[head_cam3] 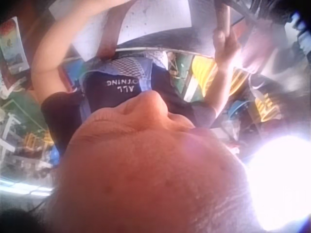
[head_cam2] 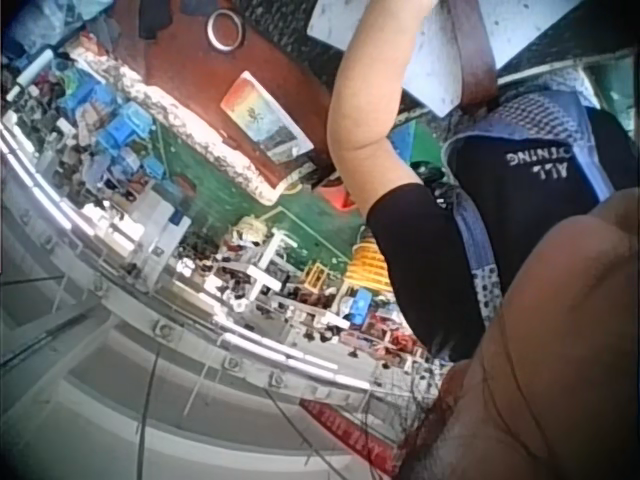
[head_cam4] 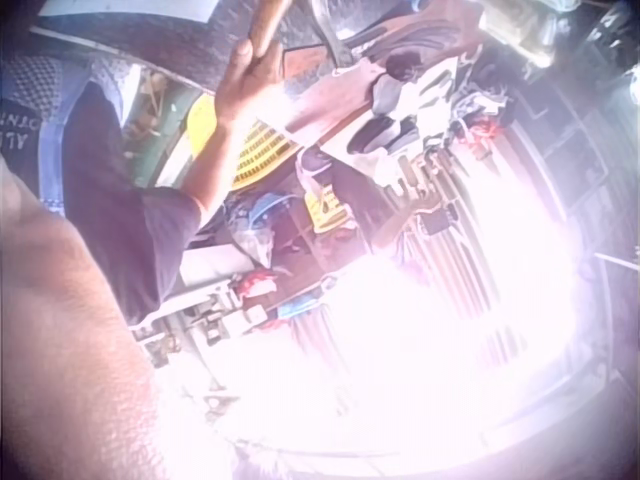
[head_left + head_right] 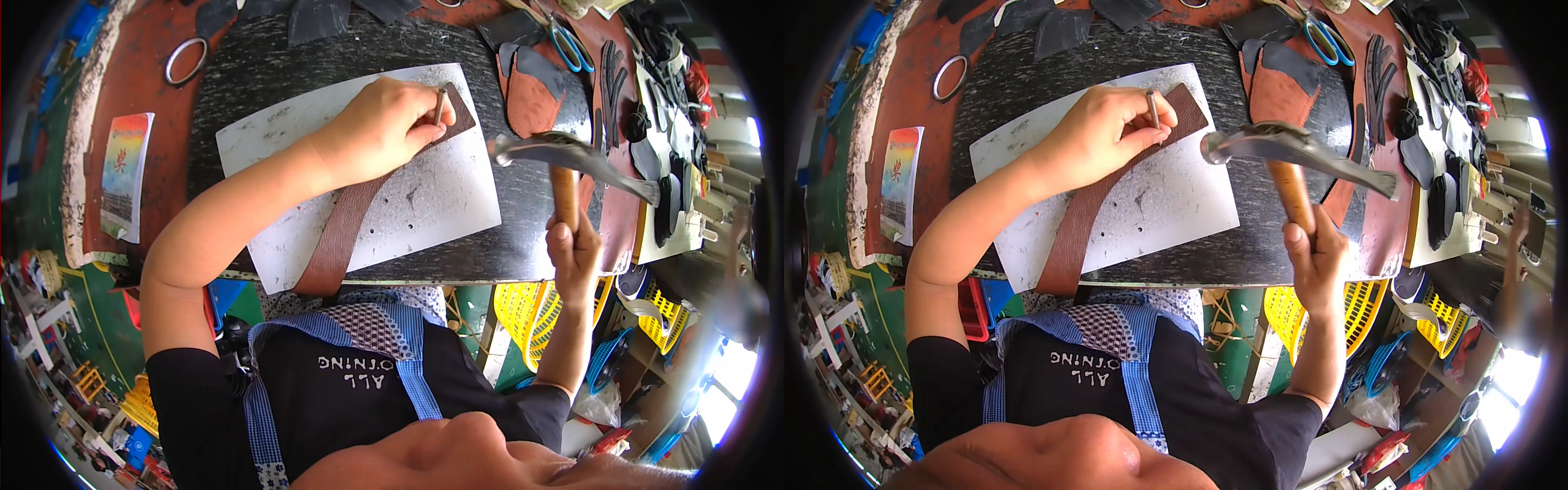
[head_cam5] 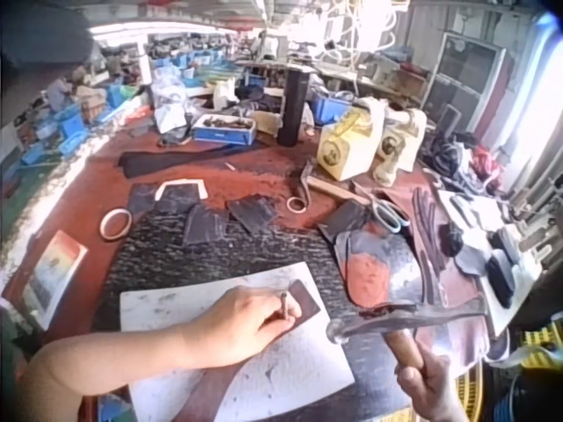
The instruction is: The person places a cutting board on a workbench, selects a metal punch tool from a container, and punches holes into leather strips using the punch tool and a hammer.
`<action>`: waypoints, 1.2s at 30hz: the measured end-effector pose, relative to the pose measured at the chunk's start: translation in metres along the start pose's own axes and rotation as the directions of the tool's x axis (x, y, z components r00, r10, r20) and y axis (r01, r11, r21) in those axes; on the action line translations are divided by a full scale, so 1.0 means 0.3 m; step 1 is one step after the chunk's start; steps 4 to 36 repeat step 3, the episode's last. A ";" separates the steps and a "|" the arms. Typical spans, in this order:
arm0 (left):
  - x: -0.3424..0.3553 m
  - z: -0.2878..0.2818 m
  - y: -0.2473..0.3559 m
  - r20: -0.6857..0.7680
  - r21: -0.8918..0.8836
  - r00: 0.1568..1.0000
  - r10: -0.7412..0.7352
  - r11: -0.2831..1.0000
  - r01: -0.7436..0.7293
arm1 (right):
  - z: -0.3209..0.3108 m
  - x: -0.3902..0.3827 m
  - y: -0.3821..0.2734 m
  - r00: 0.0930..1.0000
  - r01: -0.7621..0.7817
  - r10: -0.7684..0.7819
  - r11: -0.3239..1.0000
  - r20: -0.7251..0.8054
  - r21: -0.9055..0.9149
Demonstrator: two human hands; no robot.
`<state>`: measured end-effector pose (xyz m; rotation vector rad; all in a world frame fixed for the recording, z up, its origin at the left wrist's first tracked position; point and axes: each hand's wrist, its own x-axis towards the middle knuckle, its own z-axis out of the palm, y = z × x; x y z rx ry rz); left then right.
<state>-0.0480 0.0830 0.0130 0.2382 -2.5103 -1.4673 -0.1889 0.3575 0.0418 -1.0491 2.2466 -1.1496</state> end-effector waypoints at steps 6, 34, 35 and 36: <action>-0.008 0.009 0.006 -0.009 0.246 0.981 0.196 0.951 -0.188 | -0.038 0.010 -0.034 0.992 0.130 -0.128 0.971 -0.022 0.202; -0.008 0.009 0.006 -0.009 0.246 0.981 0.196 0.951 -0.188 | -0.038 0.010 -0.034 0.992 0.130 -0.128 0.971 -0.022 0.202; -0.008 0.009 0.006 -0.009 0.246 0.981 0.196 0.951 -0.188 | -0.038 0.010 -0.034 0.992 0.130 -0.128 0.971 -0.022 0.202; -0.008 0.009 0.006 -0.009 0.246 0.981 0.196 0.951 -0.188 | -0.038 0.010 -0.034 0.992 0.130 -0.128 0.971 -0.022 0.202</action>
